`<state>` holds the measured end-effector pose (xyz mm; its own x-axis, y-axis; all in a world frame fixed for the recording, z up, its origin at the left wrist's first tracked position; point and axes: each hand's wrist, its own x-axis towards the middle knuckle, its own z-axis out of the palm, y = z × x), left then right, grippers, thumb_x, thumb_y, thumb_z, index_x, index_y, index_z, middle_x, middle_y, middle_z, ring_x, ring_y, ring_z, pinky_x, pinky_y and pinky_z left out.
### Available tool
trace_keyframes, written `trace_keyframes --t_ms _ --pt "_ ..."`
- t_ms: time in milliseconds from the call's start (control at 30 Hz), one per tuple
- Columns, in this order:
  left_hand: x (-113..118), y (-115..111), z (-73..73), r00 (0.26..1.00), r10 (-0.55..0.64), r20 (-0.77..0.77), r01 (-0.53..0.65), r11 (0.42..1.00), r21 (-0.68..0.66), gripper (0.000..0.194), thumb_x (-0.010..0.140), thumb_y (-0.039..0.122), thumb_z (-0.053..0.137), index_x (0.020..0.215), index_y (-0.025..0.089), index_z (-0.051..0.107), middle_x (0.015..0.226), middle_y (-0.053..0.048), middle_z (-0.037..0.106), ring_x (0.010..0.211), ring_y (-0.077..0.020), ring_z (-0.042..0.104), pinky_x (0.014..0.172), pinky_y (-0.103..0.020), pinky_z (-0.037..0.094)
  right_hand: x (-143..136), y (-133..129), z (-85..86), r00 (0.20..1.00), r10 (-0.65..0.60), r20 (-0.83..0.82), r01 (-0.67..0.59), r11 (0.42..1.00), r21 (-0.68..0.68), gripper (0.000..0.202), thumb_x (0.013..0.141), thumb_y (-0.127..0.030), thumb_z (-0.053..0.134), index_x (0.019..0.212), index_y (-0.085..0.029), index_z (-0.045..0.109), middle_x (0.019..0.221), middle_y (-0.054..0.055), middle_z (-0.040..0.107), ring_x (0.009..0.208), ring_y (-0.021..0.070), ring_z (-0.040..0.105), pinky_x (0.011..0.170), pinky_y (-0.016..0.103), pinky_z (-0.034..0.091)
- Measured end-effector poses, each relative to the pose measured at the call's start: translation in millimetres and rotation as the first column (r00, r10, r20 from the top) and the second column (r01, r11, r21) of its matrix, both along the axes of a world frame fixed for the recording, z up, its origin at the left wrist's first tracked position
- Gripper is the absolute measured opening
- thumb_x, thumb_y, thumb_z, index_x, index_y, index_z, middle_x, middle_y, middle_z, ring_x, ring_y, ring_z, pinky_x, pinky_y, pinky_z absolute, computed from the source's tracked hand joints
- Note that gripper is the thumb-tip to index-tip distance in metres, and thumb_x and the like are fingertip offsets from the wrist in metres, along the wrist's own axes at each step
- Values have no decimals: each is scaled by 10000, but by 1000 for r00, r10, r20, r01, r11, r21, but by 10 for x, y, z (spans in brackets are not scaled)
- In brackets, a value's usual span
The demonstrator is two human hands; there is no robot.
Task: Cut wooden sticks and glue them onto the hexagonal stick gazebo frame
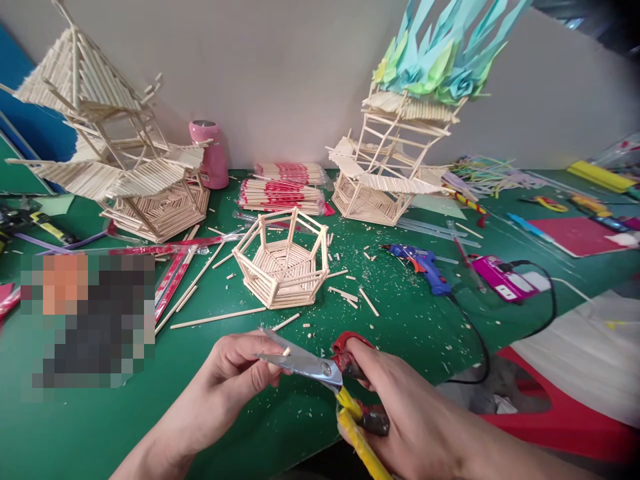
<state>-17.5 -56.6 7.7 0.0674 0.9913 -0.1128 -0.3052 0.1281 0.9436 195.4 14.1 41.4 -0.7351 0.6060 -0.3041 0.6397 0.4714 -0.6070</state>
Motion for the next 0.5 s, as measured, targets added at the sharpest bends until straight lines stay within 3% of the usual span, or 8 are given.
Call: trace_keyframes --t_ms 267,500 --pt "23 -5 -63 995 -4 98 13 995 -95 168 748 366 670 753 213 742 675 -20 587 627 -113 457 565 -207 354 -9 -1 -45 998 -34 49 36 998 -46 267 644 -331 553 772 -223 344 655 18 541 550 163 473 462 270 320" --pt "170 6 -3 928 150 341 -72 970 -230 175 676 358 738 693 185 720 588 6 567 573 -80 460 557 -174 365 -10 -32 -72 998 -66 -18 65 996 -54 267 668 -290 565 852 -200 393 742 44 584 628 178 540 543 279 399"
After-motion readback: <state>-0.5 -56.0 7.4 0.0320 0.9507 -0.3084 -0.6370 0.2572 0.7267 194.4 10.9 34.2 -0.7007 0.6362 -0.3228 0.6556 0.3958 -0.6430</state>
